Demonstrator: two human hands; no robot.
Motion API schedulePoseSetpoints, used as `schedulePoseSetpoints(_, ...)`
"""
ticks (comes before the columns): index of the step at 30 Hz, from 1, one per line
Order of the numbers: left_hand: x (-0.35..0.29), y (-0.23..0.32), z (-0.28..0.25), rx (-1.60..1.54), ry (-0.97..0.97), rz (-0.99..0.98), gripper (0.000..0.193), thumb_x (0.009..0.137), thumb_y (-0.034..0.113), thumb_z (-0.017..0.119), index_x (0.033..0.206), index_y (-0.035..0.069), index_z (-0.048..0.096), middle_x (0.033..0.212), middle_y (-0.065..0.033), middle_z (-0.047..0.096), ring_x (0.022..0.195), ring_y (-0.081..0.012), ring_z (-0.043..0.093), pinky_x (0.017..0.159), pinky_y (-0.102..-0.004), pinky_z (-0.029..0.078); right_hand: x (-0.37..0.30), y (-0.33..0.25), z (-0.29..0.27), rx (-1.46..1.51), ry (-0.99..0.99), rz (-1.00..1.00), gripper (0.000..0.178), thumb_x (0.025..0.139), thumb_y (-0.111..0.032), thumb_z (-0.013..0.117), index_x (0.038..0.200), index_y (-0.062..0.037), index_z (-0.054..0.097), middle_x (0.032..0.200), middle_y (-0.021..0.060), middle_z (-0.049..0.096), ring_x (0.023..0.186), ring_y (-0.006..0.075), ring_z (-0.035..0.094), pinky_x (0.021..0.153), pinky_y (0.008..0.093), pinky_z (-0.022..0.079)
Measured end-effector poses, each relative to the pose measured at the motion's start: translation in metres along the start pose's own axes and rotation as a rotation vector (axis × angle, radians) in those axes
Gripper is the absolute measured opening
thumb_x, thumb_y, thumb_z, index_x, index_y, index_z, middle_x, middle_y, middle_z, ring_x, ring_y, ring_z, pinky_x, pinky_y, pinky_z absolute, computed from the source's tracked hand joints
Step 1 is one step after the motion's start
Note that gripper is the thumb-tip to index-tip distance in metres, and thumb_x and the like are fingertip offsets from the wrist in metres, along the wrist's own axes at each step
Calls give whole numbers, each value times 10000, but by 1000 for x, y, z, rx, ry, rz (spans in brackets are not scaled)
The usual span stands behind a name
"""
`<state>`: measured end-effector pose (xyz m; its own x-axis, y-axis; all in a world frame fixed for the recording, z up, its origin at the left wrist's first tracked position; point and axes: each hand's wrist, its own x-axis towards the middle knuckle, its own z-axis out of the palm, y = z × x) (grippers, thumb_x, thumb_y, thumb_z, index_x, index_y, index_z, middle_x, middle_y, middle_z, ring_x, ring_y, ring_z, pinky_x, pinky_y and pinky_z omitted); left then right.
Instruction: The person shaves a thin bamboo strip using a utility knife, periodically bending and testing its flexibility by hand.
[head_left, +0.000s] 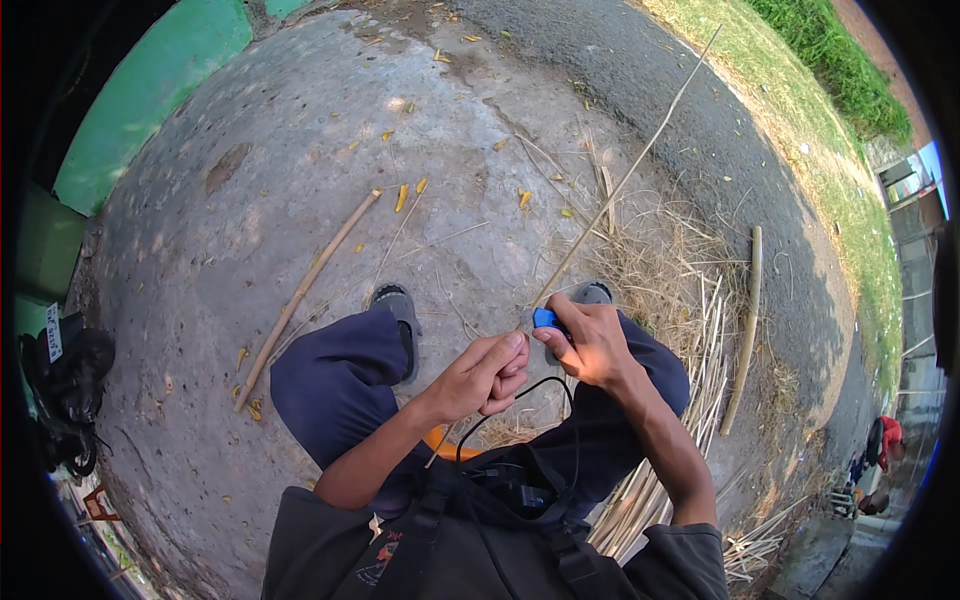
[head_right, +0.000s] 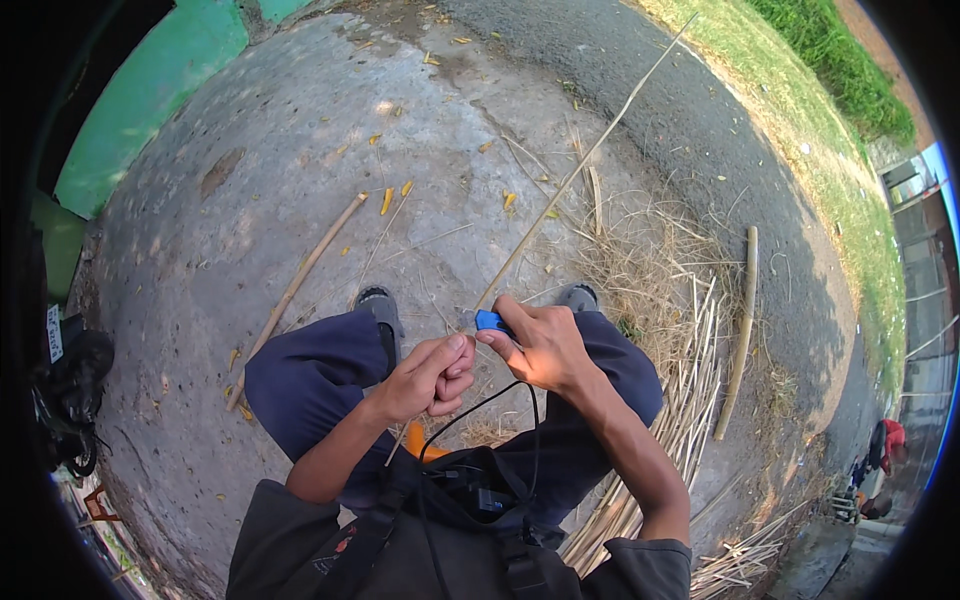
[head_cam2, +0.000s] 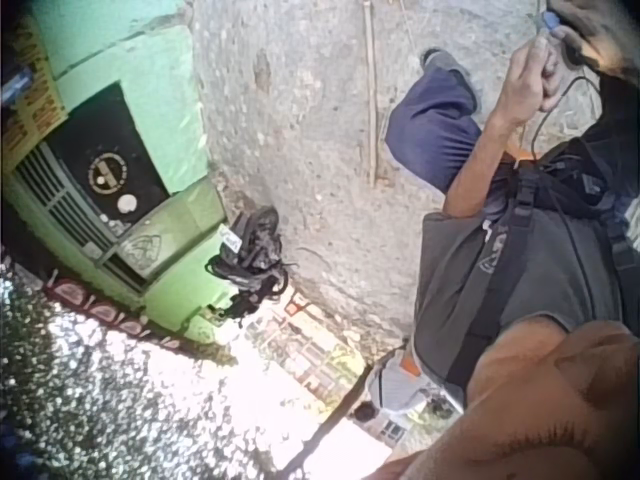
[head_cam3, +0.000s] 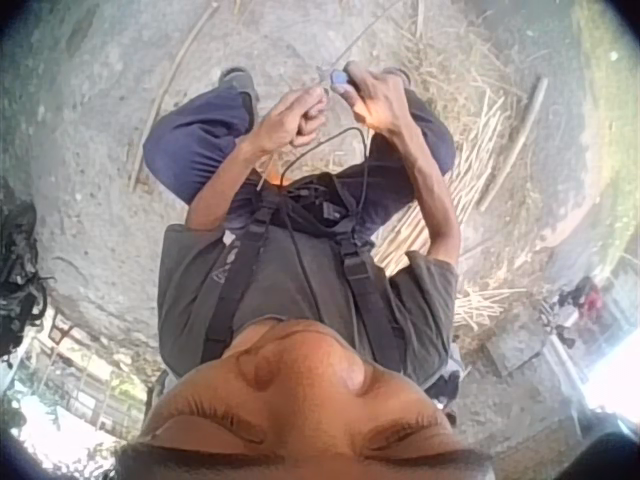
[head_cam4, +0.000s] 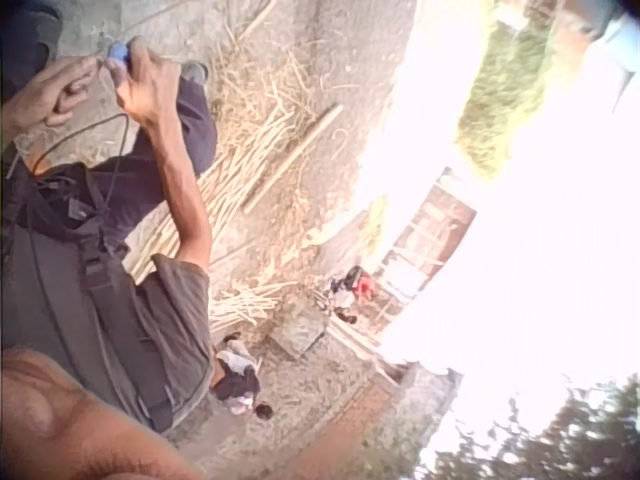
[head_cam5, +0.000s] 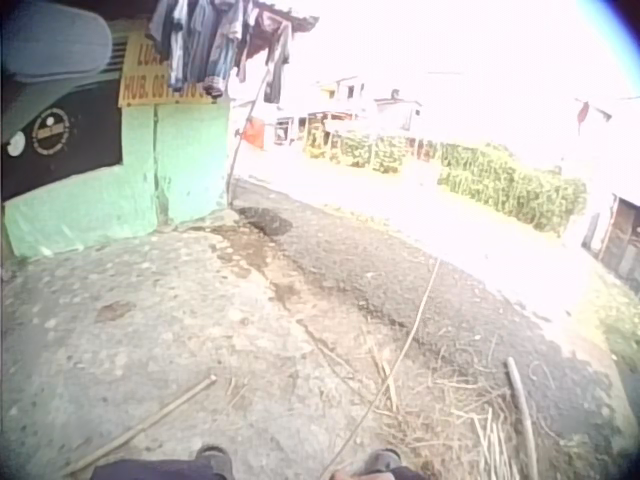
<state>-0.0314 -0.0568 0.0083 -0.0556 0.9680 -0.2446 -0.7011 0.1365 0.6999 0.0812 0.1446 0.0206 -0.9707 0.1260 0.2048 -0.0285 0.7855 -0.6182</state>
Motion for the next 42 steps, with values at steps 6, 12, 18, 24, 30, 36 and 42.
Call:
schedulePoseSetpoints(6, -2, 1, 3, -41, 21, -32, 448, 1169, 472, 302, 857, 154, 352, 632, 67, 224, 498, -53, 136, 428, -249, 173, 0, -2, 3, -34, -15, -35, 423, 1002, -444, 671, 887, -68, 515, 652, 146, 561, 605, 400, 617, 529, 463, 448)
schedulePoseSetpoints(12, -6, 6, 4, -49, -22, -81, 467, 1159, 515, 312, 856, 161, 335, 662, 68, 230, 525, -52, 172, 441, -243, 195, 0, -3, 4, -62, 25, -50, 425, 1014, -432, 659, 875, -60, 508, 642, 147, 546, 588, 395, 608, 526, 459, 439)
schedulePoseSetpoints(18, -13, 1, 13, -11, -134, -81, 458, 1169, 480, 299, 860, 145, 333, 655, 61, 238, 499, -52, 194, 430, -235, 219, 9, 26, -32, -13, 391, 213, 416, 1091, -390, 559, 900, -23, 512, 586, 119, 459, 516, 291, 521, 538, 401, 390)
schedulePoseSetpoints(24, -17, -1, 13, 41, -145, -96, 459, 1173, 462, 302, 837, 150, 331, 654, 68, 242, 505, -49, 198, 435, -245, 195, 5, 56, -56, 627, 841, 436, 446, 1142, -459, 450, 930, -73, 526, 669, -25, 396, 554, 53, 350, 484, 260, 265)
schedulePoseSetpoints(30, -10, 1, 4, -30, -92, -48, 431, 1178, 434, 295, 859, 147, 345, 655, 69, 237, 510, -47, 182, 437, -247, 178, 0, 18, -41, 948, 578, 346, 481, 1127, -438, 471, 1228, 7, 622, 842, 27, 615, 487, 22, 336, 454, 212, 244)
schedulePoseSetpoints(36, -4, -4, 8, 97, -7, -16, 349, 1175, 366, 360, 990, 86, 458, 642, 59, 277, 518, -48, 260, 461, -232, 234, 7, 18, -30, 897, 341, 475, 293, 1007, -260, 734, 1112, 8, 684, 883, 30, 703, 520, -1, 355, 485, 213, 251)
schedulePoseSetpoints(42, 6, -16, 7, 817, 338, 378, 218, 1121, 201, 527, 1107, -1, 611, 665, 3, 504, 540, -76, 447, 502, -255, 377, 11, 18, -34, 730, 509, 544, 239, 974, -240, 786, 968, -9, 721, 862, 21, 713, 623, 29, 503, 566, 219, 365)
